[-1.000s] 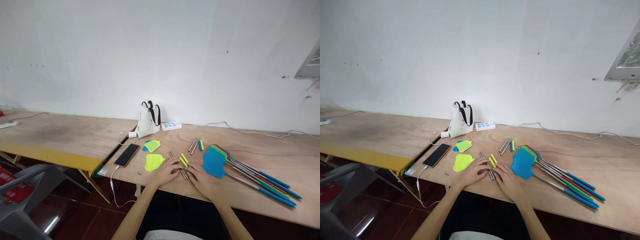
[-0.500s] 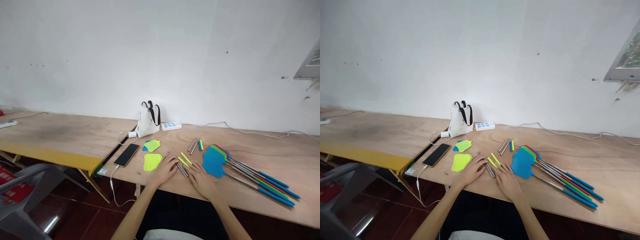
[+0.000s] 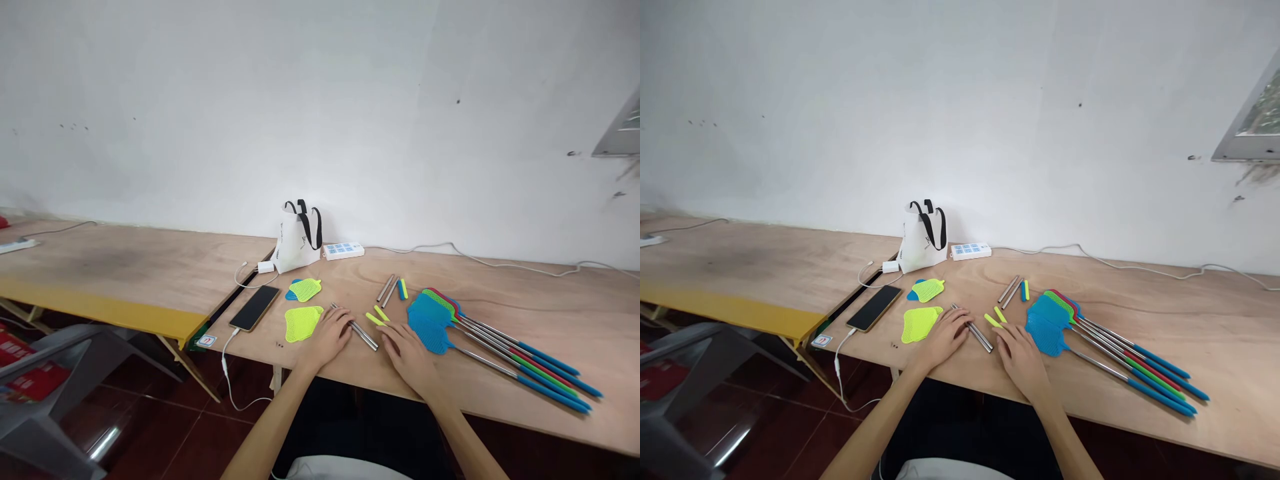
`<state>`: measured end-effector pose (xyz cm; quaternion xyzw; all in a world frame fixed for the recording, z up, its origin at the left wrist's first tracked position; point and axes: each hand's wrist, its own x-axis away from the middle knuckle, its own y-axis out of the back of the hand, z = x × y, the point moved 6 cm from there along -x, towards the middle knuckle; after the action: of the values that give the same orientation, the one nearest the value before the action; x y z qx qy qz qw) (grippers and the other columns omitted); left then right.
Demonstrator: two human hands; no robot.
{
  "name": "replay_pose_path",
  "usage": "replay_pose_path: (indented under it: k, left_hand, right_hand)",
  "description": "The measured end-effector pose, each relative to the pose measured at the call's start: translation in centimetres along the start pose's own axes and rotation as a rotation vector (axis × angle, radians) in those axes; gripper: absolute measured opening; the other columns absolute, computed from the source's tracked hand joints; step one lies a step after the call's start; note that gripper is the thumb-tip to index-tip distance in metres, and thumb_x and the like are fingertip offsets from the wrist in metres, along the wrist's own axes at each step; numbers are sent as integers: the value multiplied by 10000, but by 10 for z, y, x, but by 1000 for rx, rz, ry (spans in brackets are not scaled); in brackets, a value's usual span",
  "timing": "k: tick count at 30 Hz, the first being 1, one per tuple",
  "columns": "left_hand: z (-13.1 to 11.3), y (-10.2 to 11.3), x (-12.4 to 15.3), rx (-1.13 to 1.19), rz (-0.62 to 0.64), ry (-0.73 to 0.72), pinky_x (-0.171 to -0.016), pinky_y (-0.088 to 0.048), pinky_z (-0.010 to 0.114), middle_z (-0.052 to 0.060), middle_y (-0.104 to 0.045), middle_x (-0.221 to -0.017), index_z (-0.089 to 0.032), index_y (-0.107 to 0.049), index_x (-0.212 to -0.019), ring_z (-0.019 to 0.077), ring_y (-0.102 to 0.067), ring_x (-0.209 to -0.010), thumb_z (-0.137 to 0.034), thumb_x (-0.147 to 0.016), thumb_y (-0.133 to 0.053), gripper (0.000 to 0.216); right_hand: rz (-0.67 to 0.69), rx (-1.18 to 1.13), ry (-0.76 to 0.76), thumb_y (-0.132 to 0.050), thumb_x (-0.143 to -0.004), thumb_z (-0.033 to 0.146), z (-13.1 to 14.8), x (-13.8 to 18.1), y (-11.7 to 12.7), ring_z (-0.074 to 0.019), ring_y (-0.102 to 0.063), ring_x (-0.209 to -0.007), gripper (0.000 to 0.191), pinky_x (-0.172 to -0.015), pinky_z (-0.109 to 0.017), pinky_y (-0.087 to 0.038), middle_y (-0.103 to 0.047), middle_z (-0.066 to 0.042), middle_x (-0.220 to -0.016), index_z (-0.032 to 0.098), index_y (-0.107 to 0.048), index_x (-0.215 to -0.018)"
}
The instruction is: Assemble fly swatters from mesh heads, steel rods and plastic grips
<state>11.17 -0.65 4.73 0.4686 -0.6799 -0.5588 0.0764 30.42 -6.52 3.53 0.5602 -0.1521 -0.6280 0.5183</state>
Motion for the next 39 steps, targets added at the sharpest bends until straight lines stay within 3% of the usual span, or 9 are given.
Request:
replay_pose_path:
  k: [4,11,18,24,33,39]
  left_hand:
    - [0,0,0,15,-12,-1,-1183,-335,459,50,-652,-1299,-247,-539,-1282,236,-560,-1261,-179,-972,-526,318]
    - [0,-2,-2,11,-5,-1,-1146,-344,440,11,-682,-1040,-234,-539,-1018,212,-617,-1039,-149,-964,-525,102]
    - [-3,1,-3,25,-7,-6,-1122,-352,431,10,-677,-1033,-239,-559,-982,209,-612,-1043,-158,-967,-525,89]
    - [-3,4,-1,51,-13,-6,-1050,-415,413,29,-673,-1076,-239,-591,-1040,229,-597,-1079,-260,-985,-583,60]
    - [4,-5,0,55,17,-14,-1020,-462,393,50,-646,-1142,-265,-677,-1183,233,-604,-1111,-331,-1007,-583,210]
    - [3,-2,-1,162,30,11,-1002,-474,373,49,-635,-1125,-259,-702,-1109,226,-609,-1087,-313,-1003,-578,172]
  right_hand:
    - [-32,-27,-32,-402,-1021,284,-1,0,4,-257,-615,-1189,336,-1040,-475,-486,-690,-67,-1270,274,-644,-1255]
    - [-29,-32,-30,-409,-1018,292,0,-1,3,-255,-615,-1191,350,-1037,-464,-486,-689,-65,-1268,283,-625,-1293]
    - [34,38,-19,-408,-1017,287,3,0,-3,-257,-630,-1172,350,-999,-464,-495,-701,-62,-1269,282,-654,-1266]
    - [-29,62,-42,-396,-1021,318,2,0,3,-263,-642,-1149,343,-977,-456,-501,-714,-71,-1228,284,-684,-1203]
    - [-82,29,-45,-396,-1013,289,-1,-1,6,-262,-628,-1174,341,-1020,-458,-485,-700,-64,-1238,284,-648,-1242]
    - [-77,40,-63,-394,-1009,294,-4,0,3,-261,-655,-1130,348,-969,-452,-517,-710,-60,-1227,293,-669,-1224]
